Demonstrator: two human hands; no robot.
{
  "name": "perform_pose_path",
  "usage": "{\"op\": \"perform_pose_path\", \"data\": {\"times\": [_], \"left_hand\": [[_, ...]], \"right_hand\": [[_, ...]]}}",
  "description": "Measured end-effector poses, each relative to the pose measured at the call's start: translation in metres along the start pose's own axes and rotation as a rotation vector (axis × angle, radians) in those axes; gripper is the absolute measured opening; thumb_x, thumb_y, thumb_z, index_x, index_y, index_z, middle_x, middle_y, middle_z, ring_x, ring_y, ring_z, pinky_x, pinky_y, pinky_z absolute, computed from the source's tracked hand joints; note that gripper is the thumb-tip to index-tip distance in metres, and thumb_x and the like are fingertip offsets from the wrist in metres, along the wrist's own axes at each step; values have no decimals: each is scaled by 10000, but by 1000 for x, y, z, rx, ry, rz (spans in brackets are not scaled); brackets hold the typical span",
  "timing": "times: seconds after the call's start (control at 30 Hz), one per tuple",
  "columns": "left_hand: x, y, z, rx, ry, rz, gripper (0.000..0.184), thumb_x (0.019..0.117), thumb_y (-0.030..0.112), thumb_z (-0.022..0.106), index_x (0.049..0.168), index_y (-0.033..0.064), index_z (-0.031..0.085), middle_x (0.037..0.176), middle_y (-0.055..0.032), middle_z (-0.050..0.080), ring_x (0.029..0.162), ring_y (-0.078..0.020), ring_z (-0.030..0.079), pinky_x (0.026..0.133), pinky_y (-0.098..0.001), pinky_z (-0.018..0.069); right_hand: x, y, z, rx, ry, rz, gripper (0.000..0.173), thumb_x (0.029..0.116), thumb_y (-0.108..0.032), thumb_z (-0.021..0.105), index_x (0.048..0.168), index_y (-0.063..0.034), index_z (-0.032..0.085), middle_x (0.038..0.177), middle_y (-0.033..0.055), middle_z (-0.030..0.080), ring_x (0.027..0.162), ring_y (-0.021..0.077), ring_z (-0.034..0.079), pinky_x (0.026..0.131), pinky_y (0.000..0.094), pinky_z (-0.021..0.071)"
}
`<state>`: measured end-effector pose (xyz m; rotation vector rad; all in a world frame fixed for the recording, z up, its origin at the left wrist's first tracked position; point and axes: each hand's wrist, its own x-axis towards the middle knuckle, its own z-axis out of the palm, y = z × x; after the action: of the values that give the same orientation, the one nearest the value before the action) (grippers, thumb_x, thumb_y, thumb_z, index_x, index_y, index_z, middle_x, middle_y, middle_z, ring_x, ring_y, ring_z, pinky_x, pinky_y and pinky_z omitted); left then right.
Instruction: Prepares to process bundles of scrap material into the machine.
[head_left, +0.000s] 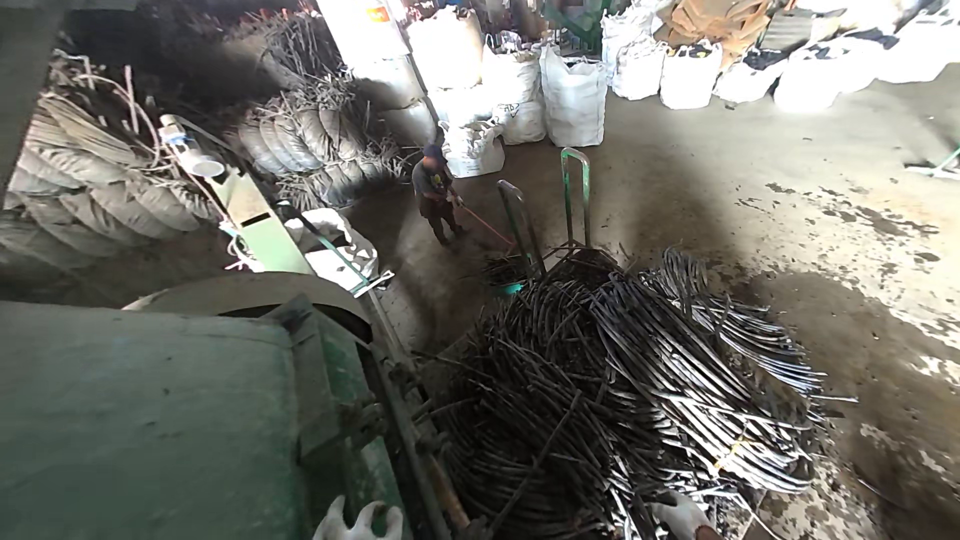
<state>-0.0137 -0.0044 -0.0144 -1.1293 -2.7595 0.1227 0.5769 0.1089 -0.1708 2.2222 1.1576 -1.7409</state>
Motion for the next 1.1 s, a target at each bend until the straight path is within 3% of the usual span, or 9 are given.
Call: {"op": "perform_pose_path", "data": {"times": [0.47,0.6,0.83,0.9,0.97,1.0,1.03,1.1], "left_hand": [[-1,0,2,-23,34,4,449,834,688,558,1099,385,756,1615,-60,407,1494,-318,337,1199,-545,249],[-1,0,2,-26,25,0,442,836,686,558,1103,393,754,1619,-51,400,1497,-315,330,1201,-533,247],[-2,0,-1,-36,18,6,463,836,699,552,1102,380,757,1614,-67,412,1494,-341,335,1192,-568,260],[-2,0,-2,-37,23,5,449,836,686,556,1095,380,758,1611,-66,415,1495,-338,334,1195,-560,254],[-3,0,-3,-38,21,6,441,833,679,566,1087,375,760,1611,-68,416,1497,-338,334,1196,-560,253],[-3,0,-4,-36,19,7,444,828,680,569,1086,374,761,1610,-71,418,1496,-341,337,1196,-564,256],[-3,0,-3,-32,18,6,451,825,689,567,1090,378,759,1611,-68,417,1495,-339,339,1195,-564,258],[-3,-1,-1,-25,25,10,466,821,696,557,1097,378,757,1609,-70,419,1492,-340,344,1194,-561,262]], "right_hand": [[0,1,0,7,-9,7,568,913,-484,702,1383,-174,631,1214,163,721,1072,316,725,955,557,581],[6,4,1,5,-19,4,586,908,-505,695,1389,-179,623,1196,151,728,1040,313,734,921,551,598],[-1,1,-1,-26,-19,-29,565,901,-490,707,1356,-162,647,1198,159,724,1054,323,724,927,569,585],[-13,2,-9,-54,-70,-168,592,922,-507,671,1364,-115,636,1165,191,728,1006,333,737,865,559,609],[-76,-27,-23,-59,-83,-362,590,972,-440,621,1328,31,622,1056,269,731,874,367,753,709,531,633],[-137,-72,-32,-40,-107,-174,546,1033,-368,592,1420,15,555,1215,273,684,1063,388,702,908,554,564],[-183,-108,-30,3,-29,-19,497,1046,-317,580,1439,-13,548,1287,245,664,1164,374,664,1019,544,504],[-196,-119,-32,-11,-27,-2,456,1048,-240,579,1442,-13,550,1330,236,649,1218,365,641,1073,527,477]]}}
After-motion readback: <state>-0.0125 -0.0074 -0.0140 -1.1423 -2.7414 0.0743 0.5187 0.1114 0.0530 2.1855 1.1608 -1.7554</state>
